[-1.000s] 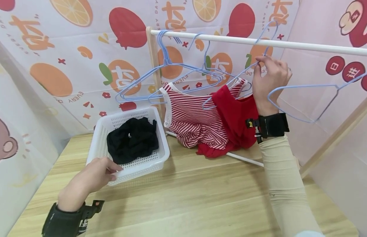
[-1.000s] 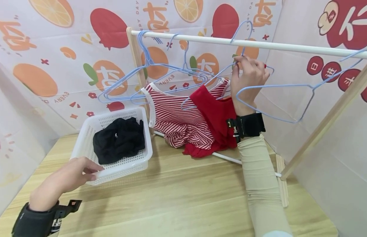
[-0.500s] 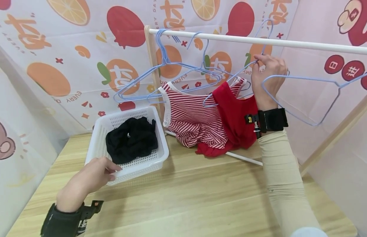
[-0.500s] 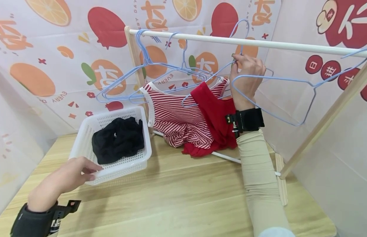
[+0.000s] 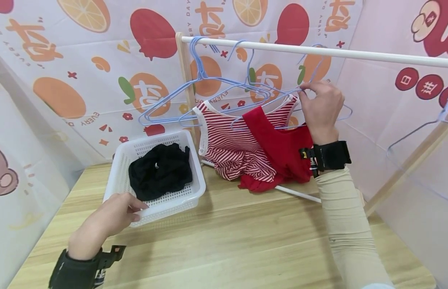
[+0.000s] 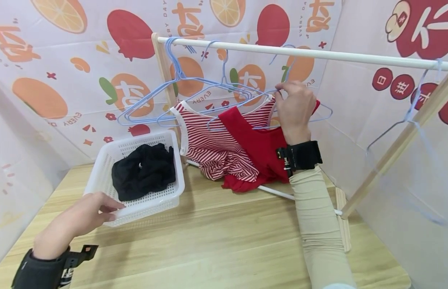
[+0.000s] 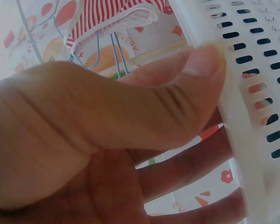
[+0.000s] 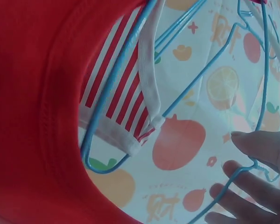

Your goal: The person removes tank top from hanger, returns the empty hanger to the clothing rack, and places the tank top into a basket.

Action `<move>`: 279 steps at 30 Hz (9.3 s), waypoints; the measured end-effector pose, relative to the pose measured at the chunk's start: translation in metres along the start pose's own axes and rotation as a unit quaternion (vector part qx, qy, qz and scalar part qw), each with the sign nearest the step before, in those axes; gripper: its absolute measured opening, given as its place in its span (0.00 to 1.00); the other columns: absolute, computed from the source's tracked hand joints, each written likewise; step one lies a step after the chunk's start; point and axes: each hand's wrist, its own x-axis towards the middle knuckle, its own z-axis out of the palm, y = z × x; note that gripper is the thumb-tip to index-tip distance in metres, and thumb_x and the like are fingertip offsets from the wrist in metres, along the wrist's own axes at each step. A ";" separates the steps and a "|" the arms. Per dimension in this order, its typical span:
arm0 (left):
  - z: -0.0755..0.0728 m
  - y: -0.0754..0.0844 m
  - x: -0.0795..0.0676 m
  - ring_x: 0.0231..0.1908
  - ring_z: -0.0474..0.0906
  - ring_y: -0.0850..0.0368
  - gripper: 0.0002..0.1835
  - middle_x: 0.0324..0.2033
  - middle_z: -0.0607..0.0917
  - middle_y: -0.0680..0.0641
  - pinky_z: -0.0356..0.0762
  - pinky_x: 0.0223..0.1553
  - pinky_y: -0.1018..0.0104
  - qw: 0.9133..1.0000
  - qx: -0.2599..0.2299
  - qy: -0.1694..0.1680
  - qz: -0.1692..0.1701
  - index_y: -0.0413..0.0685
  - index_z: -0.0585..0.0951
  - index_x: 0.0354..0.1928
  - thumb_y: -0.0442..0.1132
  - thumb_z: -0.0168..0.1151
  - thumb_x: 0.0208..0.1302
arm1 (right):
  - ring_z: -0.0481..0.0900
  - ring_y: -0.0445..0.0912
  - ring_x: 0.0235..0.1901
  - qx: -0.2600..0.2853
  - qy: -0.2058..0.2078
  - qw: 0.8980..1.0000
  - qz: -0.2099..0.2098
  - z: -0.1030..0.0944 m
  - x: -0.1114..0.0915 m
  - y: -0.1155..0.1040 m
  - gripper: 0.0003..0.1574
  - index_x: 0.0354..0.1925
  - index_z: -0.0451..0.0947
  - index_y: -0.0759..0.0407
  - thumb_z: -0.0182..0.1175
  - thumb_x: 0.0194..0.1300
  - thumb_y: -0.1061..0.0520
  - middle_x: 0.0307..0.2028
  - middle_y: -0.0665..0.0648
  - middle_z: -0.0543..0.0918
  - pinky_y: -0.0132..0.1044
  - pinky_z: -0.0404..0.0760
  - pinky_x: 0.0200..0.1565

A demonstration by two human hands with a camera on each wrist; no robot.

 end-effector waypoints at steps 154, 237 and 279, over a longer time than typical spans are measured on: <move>0.038 0.147 0.045 0.41 0.87 0.56 0.17 0.44 0.91 0.47 0.87 0.45 0.59 0.959 -0.074 0.131 0.239 0.45 0.87 0.55 0.38 0.72 0.65 | 0.76 0.45 0.22 -0.039 -0.350 0.924 -0.150 -0.011 -0.153 -0.086 0.10 0.38 0.93 0.51 0.77 0.55 0.61 0.25 0.55 0.89 0.35 0.77 0.21; 0.047 0.148 0.054 0.27 0.80 0.60 0.06 0.30 0.91 0.50 0.77 0.29 0.66 0.959 -0.030 0.216 0.183 0.47 0.92 0.41 0.34 0.73 0.62 | 0.77 0.50 0.25 -0.051 -0.357 0.932 -0.042 -0.036 -0.113 -0.037 0.13 0.37 0.93 0.51 0.65 0.65 0.66 0.26 0.57 0.89 0.35 0.65 0.23; 0.045 0.142 0.056 0.27 0.80 0.56 0.05 0.32 0.91 0.44 0.87 0.35 0.62 0.970 -0.069 0.192 0.135 0.40 0.90 0.40 0.28 0.70 0.63 | 0.81 0.57 0.39 -0.048 -0.343 0.938 -0.005 -0.048 -0.105 -0.021 0.12 0.38 0.93 0.52 0.65 0.65 0.65 0.32 0.61 0.89 0.46 0.76 0.31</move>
